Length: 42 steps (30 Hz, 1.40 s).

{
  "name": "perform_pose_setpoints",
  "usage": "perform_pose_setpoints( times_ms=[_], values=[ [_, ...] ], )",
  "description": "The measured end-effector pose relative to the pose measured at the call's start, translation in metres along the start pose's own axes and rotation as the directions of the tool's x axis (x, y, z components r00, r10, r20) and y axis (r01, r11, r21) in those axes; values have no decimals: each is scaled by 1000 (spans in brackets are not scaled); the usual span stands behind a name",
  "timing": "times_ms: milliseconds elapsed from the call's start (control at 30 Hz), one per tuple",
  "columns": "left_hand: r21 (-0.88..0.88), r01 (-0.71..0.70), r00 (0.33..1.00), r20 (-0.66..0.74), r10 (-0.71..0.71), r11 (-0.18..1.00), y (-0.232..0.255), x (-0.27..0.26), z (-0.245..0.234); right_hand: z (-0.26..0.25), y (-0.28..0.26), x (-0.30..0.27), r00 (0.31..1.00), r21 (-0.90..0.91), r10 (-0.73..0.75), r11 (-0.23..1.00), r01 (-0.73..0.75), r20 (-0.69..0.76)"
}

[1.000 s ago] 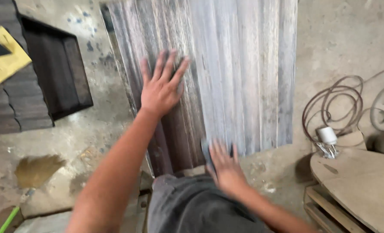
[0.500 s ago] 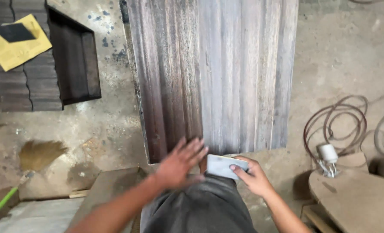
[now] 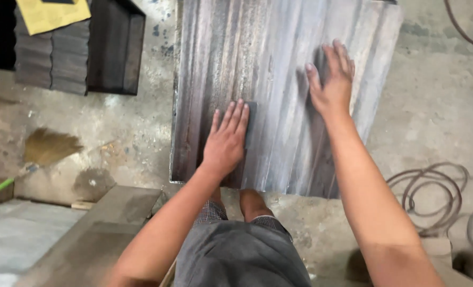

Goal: The person sands a large, dark, corrugated wooden board using a sanding block held in the right hand. They move the block back and forth across the surface and along the edges while the board rests on a workbench.

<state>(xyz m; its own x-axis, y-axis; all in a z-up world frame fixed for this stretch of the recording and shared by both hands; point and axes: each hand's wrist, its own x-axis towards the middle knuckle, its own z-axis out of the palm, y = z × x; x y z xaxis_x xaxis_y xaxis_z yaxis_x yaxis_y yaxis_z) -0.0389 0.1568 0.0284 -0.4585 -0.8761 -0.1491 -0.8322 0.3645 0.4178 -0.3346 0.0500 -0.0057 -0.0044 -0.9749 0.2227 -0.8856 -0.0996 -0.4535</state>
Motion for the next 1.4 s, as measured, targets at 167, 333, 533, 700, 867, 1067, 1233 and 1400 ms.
perform_pose_setpoints(
  times_ms=[167,333,533,700,867,1067,1233,1400],
  values=[
    [58,103,987,120,-110,993,35,-42,4,12,-36,3,994,-143,76,988,-64,79],
    [83,230,973,8,-231,970,45,-18,23,17,-34,6,983,-185,150,974,-128,108],
    [217,213,976,-8,-217,953,1,143,-23,23,-30,1,984,-209,138,971,-113,110],
    [351,125,989,36,-147,928,2,125,-34,18,-36,4,976,-223,169,965,-137,134],
    [201,151,985,50,-164,968,31,23,5,18,-37,4,974,-202,183,967,-154,134],
    [200,200,979,-1,-204,959,8,160,-33,16,-40,3,983,-209,154,969,-131,96],
    [205,182,979,54,-197,962,-7,209,-50,13,-44,3,984,-190,150,973,-129,99],
    [176,132,991,-51,-125,976,-9,150,-13,17,-40,3,990,-215,126,970,-110,59]
  ],
)
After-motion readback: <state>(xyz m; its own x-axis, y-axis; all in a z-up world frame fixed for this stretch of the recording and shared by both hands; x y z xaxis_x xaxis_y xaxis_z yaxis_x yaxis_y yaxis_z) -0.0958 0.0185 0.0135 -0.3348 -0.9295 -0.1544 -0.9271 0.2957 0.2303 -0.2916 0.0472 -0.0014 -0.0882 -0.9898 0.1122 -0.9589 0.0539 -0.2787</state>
